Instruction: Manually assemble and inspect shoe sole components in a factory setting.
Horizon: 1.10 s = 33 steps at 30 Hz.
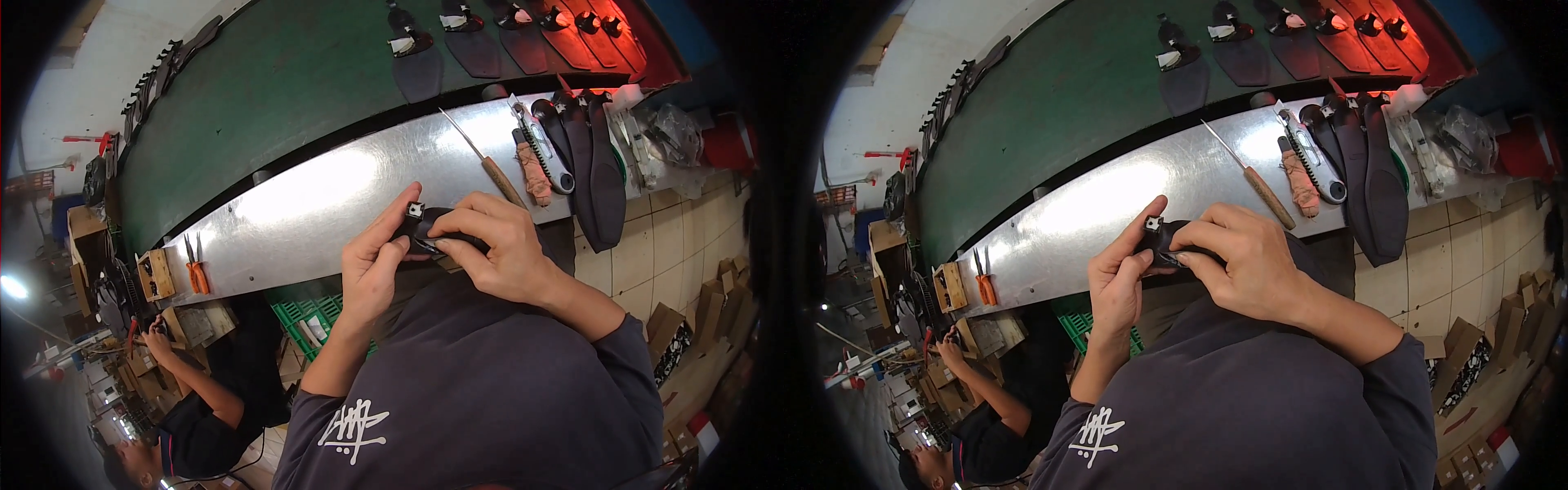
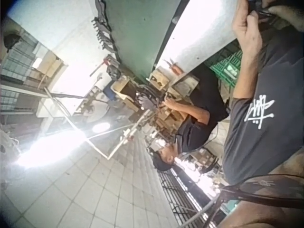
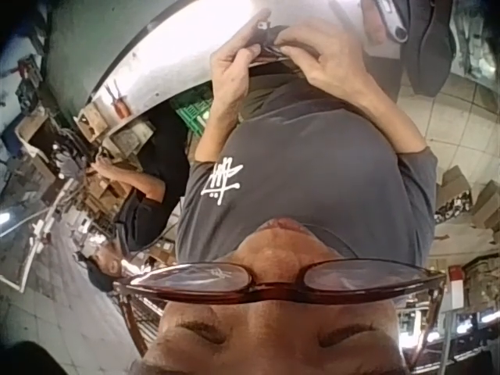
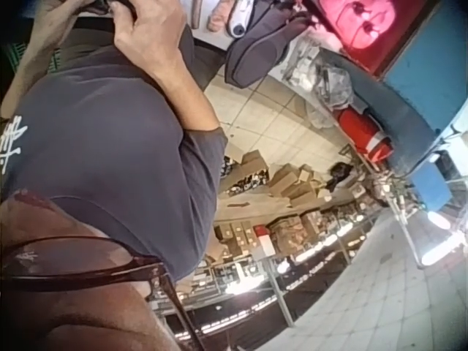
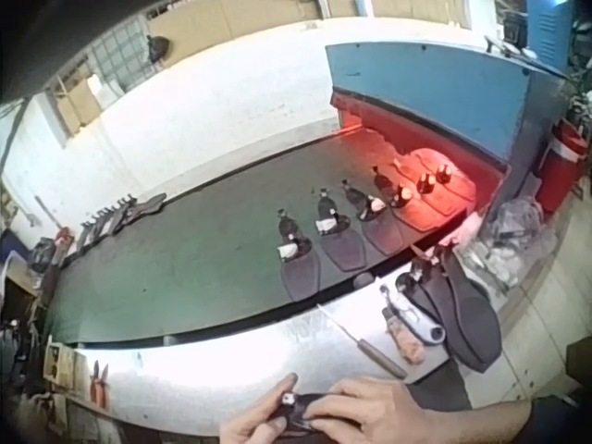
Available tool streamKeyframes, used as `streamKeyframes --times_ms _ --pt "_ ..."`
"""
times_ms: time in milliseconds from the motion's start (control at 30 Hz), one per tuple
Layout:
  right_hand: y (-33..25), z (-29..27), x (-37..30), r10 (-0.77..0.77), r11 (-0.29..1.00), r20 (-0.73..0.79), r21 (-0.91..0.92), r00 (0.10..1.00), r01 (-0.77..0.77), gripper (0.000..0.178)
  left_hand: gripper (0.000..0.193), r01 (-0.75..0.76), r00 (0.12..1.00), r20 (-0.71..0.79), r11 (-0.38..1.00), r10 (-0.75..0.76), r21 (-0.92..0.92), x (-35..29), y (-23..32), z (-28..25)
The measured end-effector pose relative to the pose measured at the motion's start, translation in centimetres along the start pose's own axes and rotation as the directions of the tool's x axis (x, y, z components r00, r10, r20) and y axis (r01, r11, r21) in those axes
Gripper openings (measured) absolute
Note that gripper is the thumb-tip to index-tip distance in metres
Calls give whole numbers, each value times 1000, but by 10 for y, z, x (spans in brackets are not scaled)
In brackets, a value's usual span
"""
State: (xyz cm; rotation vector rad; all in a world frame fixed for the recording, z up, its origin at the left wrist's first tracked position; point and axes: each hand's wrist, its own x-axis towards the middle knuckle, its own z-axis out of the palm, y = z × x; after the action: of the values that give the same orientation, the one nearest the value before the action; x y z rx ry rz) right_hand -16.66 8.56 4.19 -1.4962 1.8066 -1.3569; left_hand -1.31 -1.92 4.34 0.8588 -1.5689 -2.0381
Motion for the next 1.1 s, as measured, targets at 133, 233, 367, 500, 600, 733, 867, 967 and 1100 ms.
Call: streamKeyframes --times_ms 133,233,367,500,600,733,867,967,1100 --pt "1 3 0 -8 1000 -33 12 999 9 11 52 -28 999 -20 999 28 20 -1 -2 3" --pt "0 0 1 -63 996 -11 -60 998 63 13 52 -19 1000 -24 1000 19 2 0 0 2" --pt "3 -7 9 -216 958 100 -169 971 231 18 50 -8 1000 10 1000 8 -25 -1 0 -1" --pt "5 -12 13 -264 940 189 -169 946 296 21 48 59 998 21 997 -58 -53 3 -4 -12" --pt "7 -11 11 -178 982 247 -18 953 188 24 45 67 998 16 995 -66 -76 6 -6 -16" --pt "11 -3 2 -54 998 211 23 976 50 24 45 63 998 21 997 -62 -49 6 -5 -13" --pt "14 3 -3 -25 999 176 41 984 18 22 44 49 999 16 999 -49 -9 6 -6 -13" --pt "17 4 -4 -52 998 142 33 988 47 20 44 111 993 30 994 -111 9 9 -3 -14" --pt "18 4 -4 -155 986 113 -43 981 161 24 44 186 982 34 979 -184 -87 13 -3 -18"
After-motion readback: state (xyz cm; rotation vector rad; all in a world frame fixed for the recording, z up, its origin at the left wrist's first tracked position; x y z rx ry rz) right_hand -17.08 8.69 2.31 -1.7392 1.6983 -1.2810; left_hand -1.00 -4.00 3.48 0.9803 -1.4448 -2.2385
